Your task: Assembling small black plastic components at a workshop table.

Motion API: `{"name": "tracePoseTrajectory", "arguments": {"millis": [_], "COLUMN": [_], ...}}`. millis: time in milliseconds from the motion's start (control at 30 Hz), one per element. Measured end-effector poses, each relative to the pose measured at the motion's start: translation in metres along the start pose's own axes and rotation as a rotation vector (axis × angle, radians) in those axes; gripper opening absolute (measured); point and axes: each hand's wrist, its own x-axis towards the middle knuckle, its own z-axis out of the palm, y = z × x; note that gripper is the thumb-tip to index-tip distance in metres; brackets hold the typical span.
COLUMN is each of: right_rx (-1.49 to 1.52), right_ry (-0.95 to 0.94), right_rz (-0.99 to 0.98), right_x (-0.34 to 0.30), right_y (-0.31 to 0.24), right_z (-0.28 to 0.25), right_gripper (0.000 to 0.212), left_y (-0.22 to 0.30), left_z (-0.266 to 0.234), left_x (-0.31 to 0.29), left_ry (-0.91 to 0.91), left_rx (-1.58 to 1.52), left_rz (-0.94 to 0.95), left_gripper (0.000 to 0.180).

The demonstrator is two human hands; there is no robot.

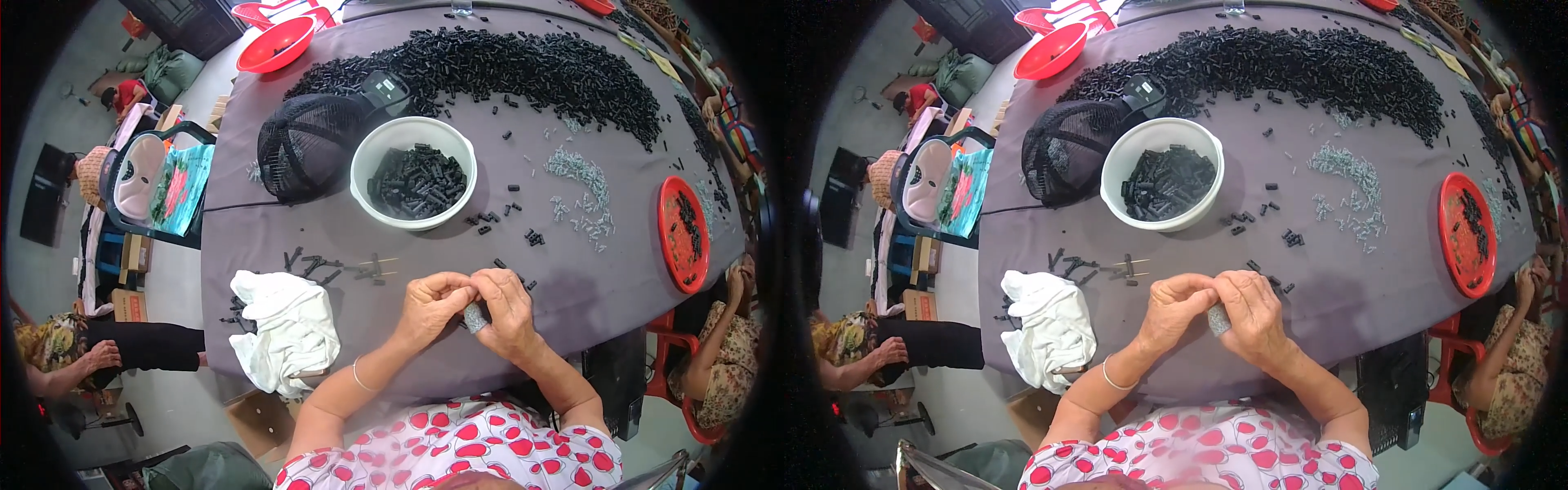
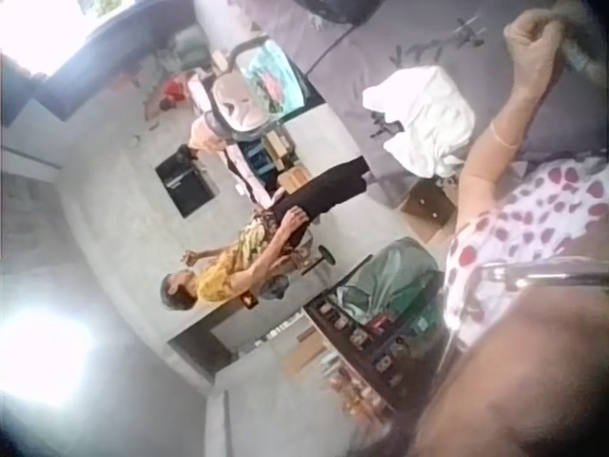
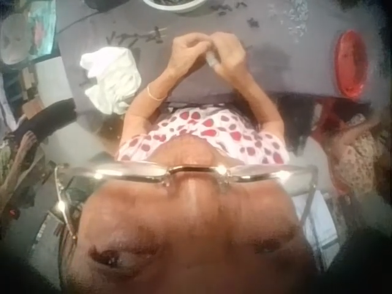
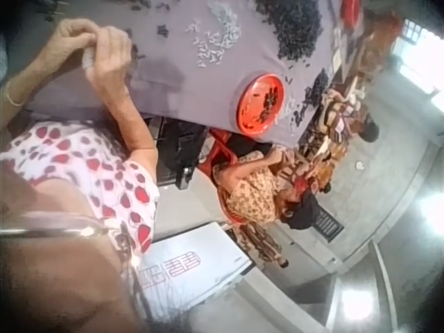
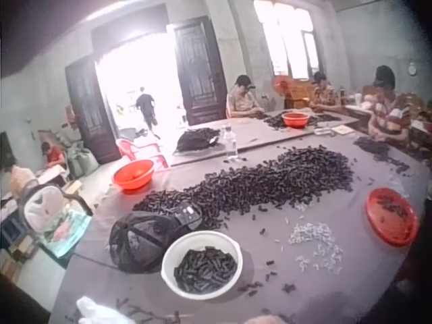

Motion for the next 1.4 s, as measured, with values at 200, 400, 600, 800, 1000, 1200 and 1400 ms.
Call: {"name": "tracePoseTrajectory", "arguments": {"millis": [200,400,600,800,1000,1200,1400], "right_rx": [-0.057,-0.171,-0.195,-0.175,-0.153,-0.152,-0.12], "right_ry": [-0.054,-0.172,-0.232,-0.177,-0.07,-0.011,0.001], "right_rz": [0.019,0.032,0.037,-0.01,-0.029,-0.058,-0.097], "right_x": [0.006,0.003,0.003,0.004,0.005,0.0,-0.002], "right_y": [-0.004,-0.002,-0.005,0.005,0.025,0.031,0.027], "right_z": [-0.003,-0.006,-0.009,-0.003,-0.002,-0.001,-0.001], "right_gripper": [0.043,0.045,0.042,0.032,0.037,0.039,0.035], "left_y": [0.002,-0.001,-0.001,-0.008,0.006,-0.001,0.009], "left_z": [0.003,0.002,0.001,-0.002,0.001,0.004,0.007], "left_x": [0.002,0.004,0.0,0.002,0.005,0.007,0.004], "left_ry": [0.06,0.068,0.076,0.072,0.118,0.083,0.02], "left_rx": [0.001,-0.051,0.023,0.064,0.042,0.032,0.106], "left_rz": [0.016,0.0,-0.018,-0.037,-0.052,0.013,-0.091], "left_gripper": [0.011,0.008,0.008,0.011,0.021,0.023,0.021]}}
